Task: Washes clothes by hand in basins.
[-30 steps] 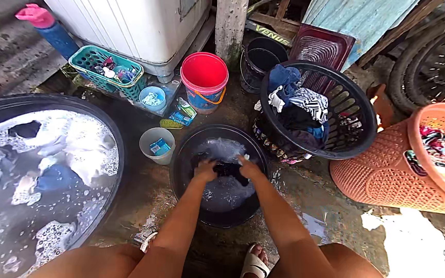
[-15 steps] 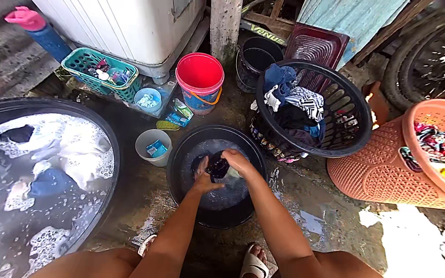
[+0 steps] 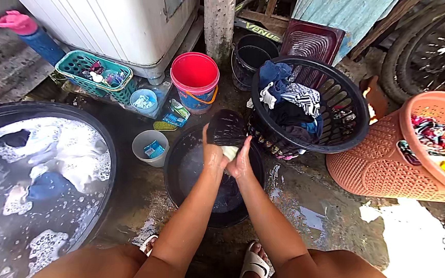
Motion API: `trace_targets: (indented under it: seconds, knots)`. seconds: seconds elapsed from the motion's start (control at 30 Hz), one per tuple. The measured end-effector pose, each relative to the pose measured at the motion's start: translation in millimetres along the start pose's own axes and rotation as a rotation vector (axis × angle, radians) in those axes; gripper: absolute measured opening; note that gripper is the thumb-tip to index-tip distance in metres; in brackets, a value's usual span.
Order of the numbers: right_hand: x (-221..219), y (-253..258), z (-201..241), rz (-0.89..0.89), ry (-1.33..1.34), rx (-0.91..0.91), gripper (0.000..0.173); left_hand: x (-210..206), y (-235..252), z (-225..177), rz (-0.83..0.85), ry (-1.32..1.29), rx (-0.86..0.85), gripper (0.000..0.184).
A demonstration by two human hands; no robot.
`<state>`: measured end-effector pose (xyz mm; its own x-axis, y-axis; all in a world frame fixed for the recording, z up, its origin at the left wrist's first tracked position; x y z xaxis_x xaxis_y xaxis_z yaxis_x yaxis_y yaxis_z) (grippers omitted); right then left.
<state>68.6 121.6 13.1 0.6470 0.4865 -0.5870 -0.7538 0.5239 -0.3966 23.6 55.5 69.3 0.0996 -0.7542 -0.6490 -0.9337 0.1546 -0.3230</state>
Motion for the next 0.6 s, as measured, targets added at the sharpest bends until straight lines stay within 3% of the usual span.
trace_targets:
  seconds: [0.07, 0.13, 0.23, 0.3, 0.33, 0.4, 0.47, 0.53, 0.6]
  knots:
    - [-5.1, -1.4, 24.1, -0.026, 0.031, 0.169, 0.068, 10.0, -9.2, 12.2, 0.047, -0.021, 0.092, 0.023]
    - [-0.7, 8.8, 49.0, -0.169, 0.050, 0.352, 0.053, 35.0, 1.8, 22.3, 0.193, 0.106, 0.114, 0.027]
    - [-5.0, 7.7, 81.6, -0.215, -0.193, 0.666, 0.070, 77.1, 25.5, 33.5, 0.533, 0.496, 0.289, 0.070]
    - [-20.5, -2.3, 88.8, -0.085, -0.411, 0.846, 0.054, 84.9, 25.0, 39.9, 0.689, 0.366, 0.482, 0.104]
    - [-28.6, -8.6, 86.0, -0.013, -0.494, 0.879, 0.050, 79.6, 22.1, 39.2, 0.672, 0.249, 0.514, 0.118]
    - [-38.4, -21.6, 70.2, 0.075, -0.579, 0.835, 0.049, 64.0, 20.3, 28.0, 0.460, 0.104, 0.496, 0.110]
    - [-40.0, -30.9, 52.0, 0.075, -0.581, 0.712, 0.050, 51.7, 30.1, 8.3, 0.301, 0.017, 0.387, 0.078]
    - [-32.2, -29.4, 39.4, -0.011, -0.512, 0.567, 0.049, 44.4, 43.9, -7.8, 0.362, 0.007, 0.169, 0.046]
    - [-21.4, -25.4, 35.8, -0.114, -0.425, 0.411, 0.057, 33.1, 43.5, -20.6, 0.355, 0.178, -0.074, 0.044]
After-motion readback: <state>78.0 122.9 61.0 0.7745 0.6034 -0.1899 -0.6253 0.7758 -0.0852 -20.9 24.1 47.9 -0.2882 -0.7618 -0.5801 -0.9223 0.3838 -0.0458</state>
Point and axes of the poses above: each hand's wrist, its own y-axis towards the middle knuckle, its own x-axis out of the back of the hand, z = x × y, the point moved 6 cm from there along y, towards the middle knuckle, and after that the axes turned 11 degrees about -z, right-handed, at the moved point
